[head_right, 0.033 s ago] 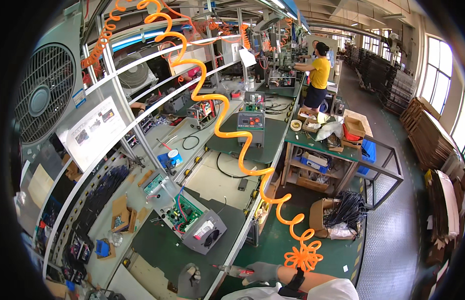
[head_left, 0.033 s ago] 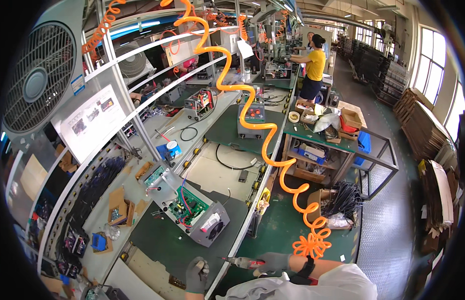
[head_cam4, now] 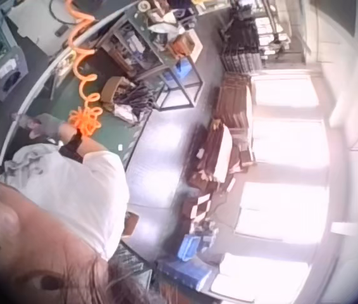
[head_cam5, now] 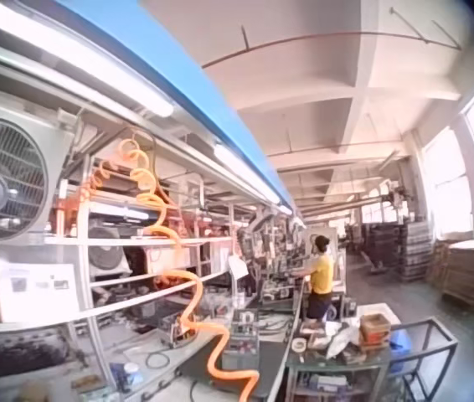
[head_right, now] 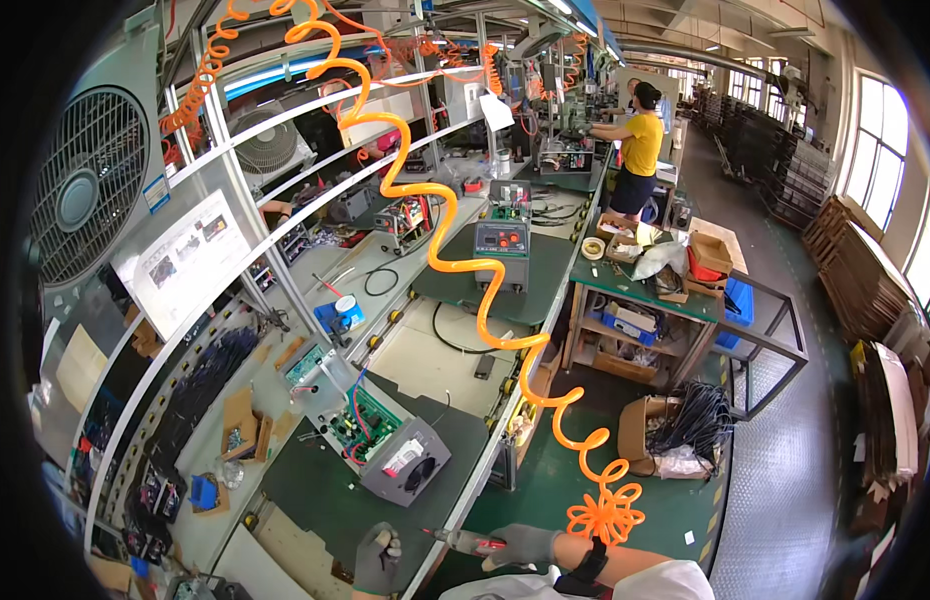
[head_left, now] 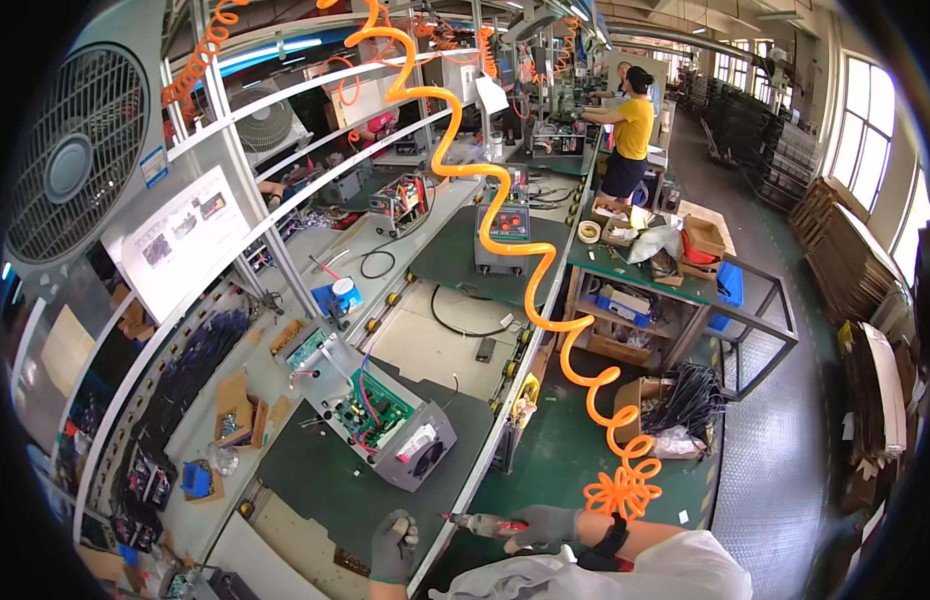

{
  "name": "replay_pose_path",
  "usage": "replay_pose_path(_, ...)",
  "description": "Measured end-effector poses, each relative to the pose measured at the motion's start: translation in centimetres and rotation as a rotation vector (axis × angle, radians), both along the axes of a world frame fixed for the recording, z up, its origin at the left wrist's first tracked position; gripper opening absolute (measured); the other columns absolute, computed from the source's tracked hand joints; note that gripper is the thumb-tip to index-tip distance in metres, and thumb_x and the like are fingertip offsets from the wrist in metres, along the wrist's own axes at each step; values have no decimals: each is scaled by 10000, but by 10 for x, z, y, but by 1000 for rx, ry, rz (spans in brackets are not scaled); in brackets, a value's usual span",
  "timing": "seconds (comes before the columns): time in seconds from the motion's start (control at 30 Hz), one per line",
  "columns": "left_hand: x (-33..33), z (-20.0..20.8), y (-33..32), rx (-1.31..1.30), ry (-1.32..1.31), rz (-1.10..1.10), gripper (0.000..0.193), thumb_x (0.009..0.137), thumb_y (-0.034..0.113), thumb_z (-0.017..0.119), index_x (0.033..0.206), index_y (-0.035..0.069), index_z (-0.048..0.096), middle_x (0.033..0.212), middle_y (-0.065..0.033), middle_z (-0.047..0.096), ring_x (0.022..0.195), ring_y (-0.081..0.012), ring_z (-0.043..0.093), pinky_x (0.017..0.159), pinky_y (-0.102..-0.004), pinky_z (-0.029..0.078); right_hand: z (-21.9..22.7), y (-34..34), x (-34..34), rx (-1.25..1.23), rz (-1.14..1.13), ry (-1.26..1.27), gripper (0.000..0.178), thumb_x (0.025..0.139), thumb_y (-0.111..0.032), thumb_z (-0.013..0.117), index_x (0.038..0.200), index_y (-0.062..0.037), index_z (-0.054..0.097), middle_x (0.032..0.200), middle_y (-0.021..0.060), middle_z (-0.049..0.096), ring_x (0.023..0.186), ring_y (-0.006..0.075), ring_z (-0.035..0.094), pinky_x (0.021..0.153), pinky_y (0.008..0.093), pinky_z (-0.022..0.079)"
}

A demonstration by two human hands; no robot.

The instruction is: Assembling and wiring electrical components into a metal housing using a pneumatic screwdriver.

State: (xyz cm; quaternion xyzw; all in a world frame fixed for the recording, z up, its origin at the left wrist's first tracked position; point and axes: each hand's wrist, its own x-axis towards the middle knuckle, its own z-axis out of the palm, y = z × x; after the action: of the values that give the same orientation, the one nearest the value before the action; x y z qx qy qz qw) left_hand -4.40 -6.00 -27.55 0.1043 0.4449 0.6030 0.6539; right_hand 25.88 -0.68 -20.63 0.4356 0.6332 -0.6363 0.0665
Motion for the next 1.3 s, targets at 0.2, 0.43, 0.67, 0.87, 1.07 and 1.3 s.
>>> replay_pose_path(0.2,33,7,6,23,-8,-57,179,953,147,510,1072,13,517,845,-43,499,656,-95,434,525,-187,358,-5,-2,14,57,6,-1,559,732,-451,694,1080,-29,580,853,132,623,746,221,590,685,347,464)
replay_pose_path(0.43,48,34,32,38,81,-165,250,971,270,490,1005,24,519,803,-2,461,625,-60,406,506,-181,328,-24,-3,10,208,-195,216,458,706,-338,747,1001,-19,601,805,102,614,707,177,567,668,323,456)
replay_pose_path(0.67,37,34,44,53,85,-136,295,967,295,498,993,3,529,748,-3,466,568,-50,387,471,-185,303,2,1,-20,-9,-280,260,408,703,-291,766,899,13,578,707,31,518,633,108,477,583,288,406)
replay_pose_path(0.87,36,33,48,35,10,-111,260,958,313,508,938,54,529,736,-1,432,568,-71,381,459,-197,289,3,5,-26,51,-230,214,450,696,-335,763,921,12,586,707,37,532,624,129,484,582,296,410)
replay_pose_path(1.07,46,57,53,28,187,-131,272,965,272,498,953,5,544,670,22,433,536,-48,373,464,-194,288,1,9,-16,91,-197,153,472,710,-345,743,982,10,592,729,63,561,657,138,508,614,318,431)
replay_pose_path(1.3,38,56,43,197,750,-169,220,943,218,512,922,24,614,685,28,503,558,-30,399,490,-188,292,-5,8,-21,-25,-139,147,540,726,-370,736,1082,0,568,759,59,582,591,112,539,524,276,447)
